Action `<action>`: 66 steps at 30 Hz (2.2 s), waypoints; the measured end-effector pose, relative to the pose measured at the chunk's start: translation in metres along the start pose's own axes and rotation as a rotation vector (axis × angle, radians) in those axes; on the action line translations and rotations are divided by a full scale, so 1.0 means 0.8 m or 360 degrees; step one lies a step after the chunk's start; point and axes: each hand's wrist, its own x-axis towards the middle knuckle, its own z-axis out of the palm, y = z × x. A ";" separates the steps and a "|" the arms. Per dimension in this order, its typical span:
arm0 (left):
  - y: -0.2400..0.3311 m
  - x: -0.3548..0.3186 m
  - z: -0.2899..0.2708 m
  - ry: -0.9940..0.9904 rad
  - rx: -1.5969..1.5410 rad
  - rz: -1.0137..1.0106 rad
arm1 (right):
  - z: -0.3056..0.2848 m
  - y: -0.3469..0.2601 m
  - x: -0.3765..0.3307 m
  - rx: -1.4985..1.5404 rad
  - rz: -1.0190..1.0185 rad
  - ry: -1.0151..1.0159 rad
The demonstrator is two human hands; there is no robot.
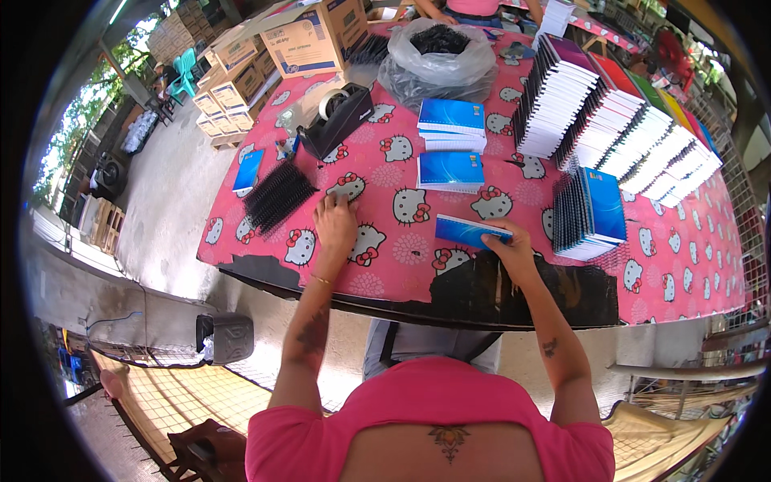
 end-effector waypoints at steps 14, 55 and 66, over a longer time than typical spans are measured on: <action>0.116 0.008 -0.049 -0.0418 -0.1476 -0.0058 | 0.000 0.005 0.000 -0.0030 -0.0030 -0.0121; 0.178 -0.039 -0.067 -0.0256 -0.0729 0.0689 | 0.026 -0.066 -0.046 0.0007 -0.0089 0.0387; 0.182 0.022 -0.082 -0.0142 -0.0476 0.0669 | 0.031 -0.072 -0.035 0.0240 -0.0040 0.0234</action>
